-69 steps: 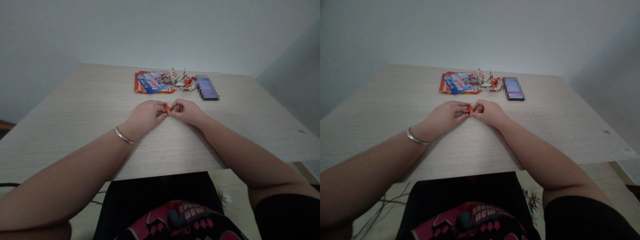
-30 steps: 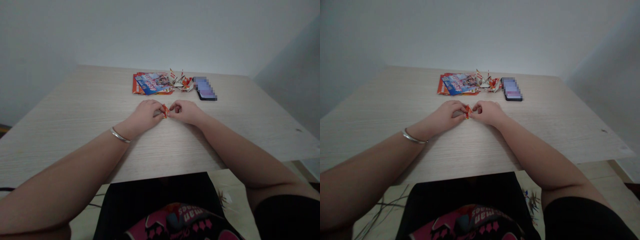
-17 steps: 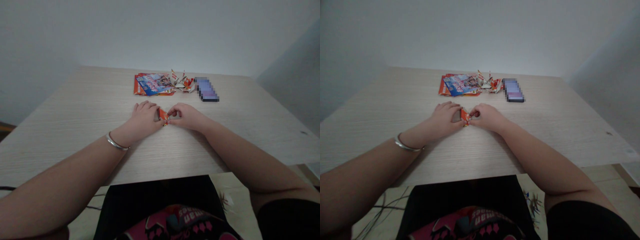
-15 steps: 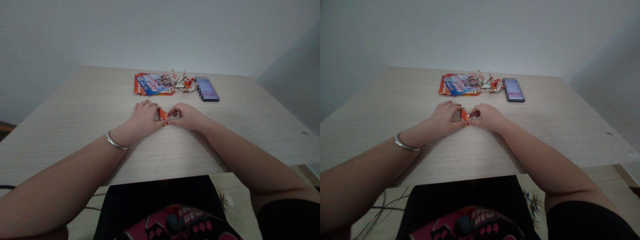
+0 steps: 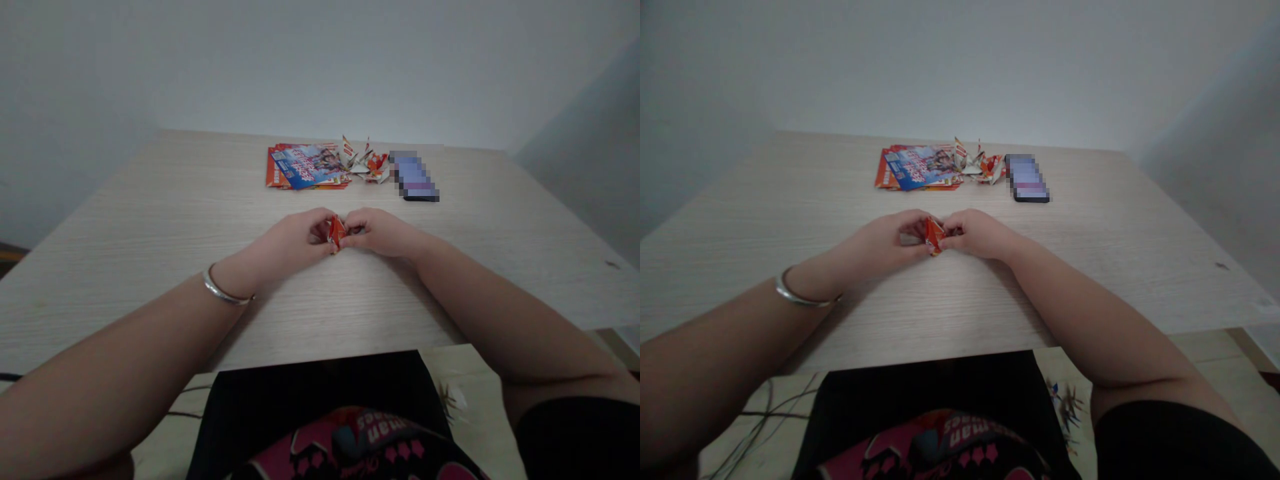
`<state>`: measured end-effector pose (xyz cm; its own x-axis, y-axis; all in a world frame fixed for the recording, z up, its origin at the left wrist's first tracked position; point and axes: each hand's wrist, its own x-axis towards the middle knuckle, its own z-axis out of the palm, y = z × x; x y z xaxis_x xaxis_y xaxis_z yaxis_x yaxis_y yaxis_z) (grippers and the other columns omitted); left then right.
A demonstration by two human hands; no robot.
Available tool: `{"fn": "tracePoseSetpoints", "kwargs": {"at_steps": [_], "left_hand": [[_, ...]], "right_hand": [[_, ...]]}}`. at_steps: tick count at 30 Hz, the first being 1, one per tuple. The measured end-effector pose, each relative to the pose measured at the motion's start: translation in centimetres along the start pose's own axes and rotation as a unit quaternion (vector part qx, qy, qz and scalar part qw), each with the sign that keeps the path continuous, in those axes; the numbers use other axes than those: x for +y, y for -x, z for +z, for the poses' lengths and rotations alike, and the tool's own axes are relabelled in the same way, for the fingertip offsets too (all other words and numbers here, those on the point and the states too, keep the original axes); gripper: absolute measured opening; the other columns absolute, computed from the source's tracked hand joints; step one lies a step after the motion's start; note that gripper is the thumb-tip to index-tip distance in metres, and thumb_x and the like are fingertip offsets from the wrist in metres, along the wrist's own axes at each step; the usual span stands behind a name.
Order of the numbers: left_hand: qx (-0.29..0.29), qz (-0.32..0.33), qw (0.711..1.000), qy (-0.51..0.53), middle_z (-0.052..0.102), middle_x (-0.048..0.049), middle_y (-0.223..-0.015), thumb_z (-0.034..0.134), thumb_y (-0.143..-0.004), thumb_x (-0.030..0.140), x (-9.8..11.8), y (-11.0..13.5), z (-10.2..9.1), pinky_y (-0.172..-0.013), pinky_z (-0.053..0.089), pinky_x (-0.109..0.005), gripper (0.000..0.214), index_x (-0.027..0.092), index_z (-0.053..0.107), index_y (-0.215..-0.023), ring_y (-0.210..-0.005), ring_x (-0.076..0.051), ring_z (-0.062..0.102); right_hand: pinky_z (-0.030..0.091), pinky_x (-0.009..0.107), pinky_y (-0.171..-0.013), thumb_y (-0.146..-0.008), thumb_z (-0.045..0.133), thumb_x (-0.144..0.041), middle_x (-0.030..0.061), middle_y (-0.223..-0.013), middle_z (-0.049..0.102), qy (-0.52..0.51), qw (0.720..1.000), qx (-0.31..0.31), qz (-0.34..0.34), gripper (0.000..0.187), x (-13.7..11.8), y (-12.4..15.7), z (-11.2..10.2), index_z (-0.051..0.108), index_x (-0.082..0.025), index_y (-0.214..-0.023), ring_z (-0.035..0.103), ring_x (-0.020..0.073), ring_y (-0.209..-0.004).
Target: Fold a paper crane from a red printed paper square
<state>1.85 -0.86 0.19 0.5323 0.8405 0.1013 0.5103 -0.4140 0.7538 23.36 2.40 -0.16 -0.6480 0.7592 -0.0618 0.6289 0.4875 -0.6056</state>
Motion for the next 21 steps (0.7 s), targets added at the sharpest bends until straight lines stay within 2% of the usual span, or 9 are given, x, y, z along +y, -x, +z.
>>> {"fn": "tracePoseSetpoints", "kwargs": {"at_steps": [4, 7, 10, 12, 18, 21], "left_hand": [[-0.047, -0.007, 0.998, 0.032, 0.077, -0.0027, -0.093, 0.067, -0.08, 0.024, -0.4, -0.3, -0.3, -0.08, 0.059, -0.034, 0.024, 0.024, 0.063, -0.103, -0.085, -0.019, 0.073], [-0.057, 0.002, 0.997, 0.057, 0.078, -0.0023, -0.091, 0.067, -0.079, 0.024, -0.8, -0.4, -0.2, -0.078, 0.059, -0.031, 0.024, 0.023, 0.062, -0.102, -0.084, -0.017, 0.073], [-0.037, -0.001, 0.996, 0.084, 0.076, -0.0021, -0.087, 0.068, -0.08, 0.025, -1.0, -0.4, 0.1, -0.074, 0.058, -0.03, 0.019, 0.021, 0.061, -0.098, -0.079, -0.016, 0.072], [-0.022, -0.01, 0.995, 0.094, 0.076, -0.0022, -0.086, 0.068, -0.08, 0.025, -1.0, -0.4, 0.2, -0.073, 0.057, -0.03, 0.018, 0.021, 0.062, -0.096, -0.079, -0.017, 0.072], [0.012, -0.029, 0.997, 0.076, 0.075, -0.0024, -0.086, 0.07, -0.077, 0.022, -0.9, -0.5, 0.1, -0.074, 0.057, -0.031, 0.018, 0.021, 0.064, -0.094, -0.08, -0.018, 0.072], [0.029, -0.041, 0.997, 0.054, 0.075, -0.0021, -0.084, 0.068, -0.075, 0.02, -1.2, -0.7, 0.1, -0.073, 0.057, -0.031, 0.017, 0.021, 0.064, -0.092, -0.078, -0.019, 0.072]], "right_hand": [[0.039, 0.029, -0.073, -0.091, 0.07, -0.028, -0.0015, -0.078, 0.069, -0.015, 1.0, -0.016, -0.007, 0.013, 0.5, 0.1, 0.1, 0.076, -0.019, -0.085, 0.058, 0.0149, -0.076], [0.041, 0.028, -0.07, -0.085, 0.075, -0.027, -0.0013, -0.08, 0.07, -0.073, 0.997, 0.022, 0.014, 0.009, 0.8, 0.1, 0.6, 0.072, -0.019, -0.087, 0.059, 0.0148, -0.074], [0.04, 0.028, -0.066, -0.076, 0.08, -0.026, -0.0019, -0.075, 0.066, -0.092, 0.991, 0.088, 0.046, 0.019, 0.8, -0.1, 1.0, 0.062, -0.02, -0.077, 0.057, 0.0141, -0.069], [0.038, 0.028, -0.064, -0.076, 0.079, -0.026, -0.0027, -0.071, 0.062, -0.08, 0.991, 0.102, 0.039, 0.022, 0.7, -0.1, 1.2, 0.058, -0.021, -0.072, 0.054, 0.0134, -0.067], [0.043, 0.03, -0.067, -0.079, 0.07, -0.028, -0.0011, -0.075, 0.064, -0.113, 0.991, 0.074, -0.002, 0.012, 0.0, 0.2, 1.2, 0.06, -0.021, -0.079, 0.057, 0.0144, -0.069], [0.044, 0.03, -0.068, -0.077, 0.073, -0.03, -0.0007, -0.077, 0.066, -0.132, 0.989, 0.069, -0.016, 0.017, -0.5, 0.5, 1.3, 0.06, -0.021, -0.082, 0.058, 0.0144, -0.071]]}}
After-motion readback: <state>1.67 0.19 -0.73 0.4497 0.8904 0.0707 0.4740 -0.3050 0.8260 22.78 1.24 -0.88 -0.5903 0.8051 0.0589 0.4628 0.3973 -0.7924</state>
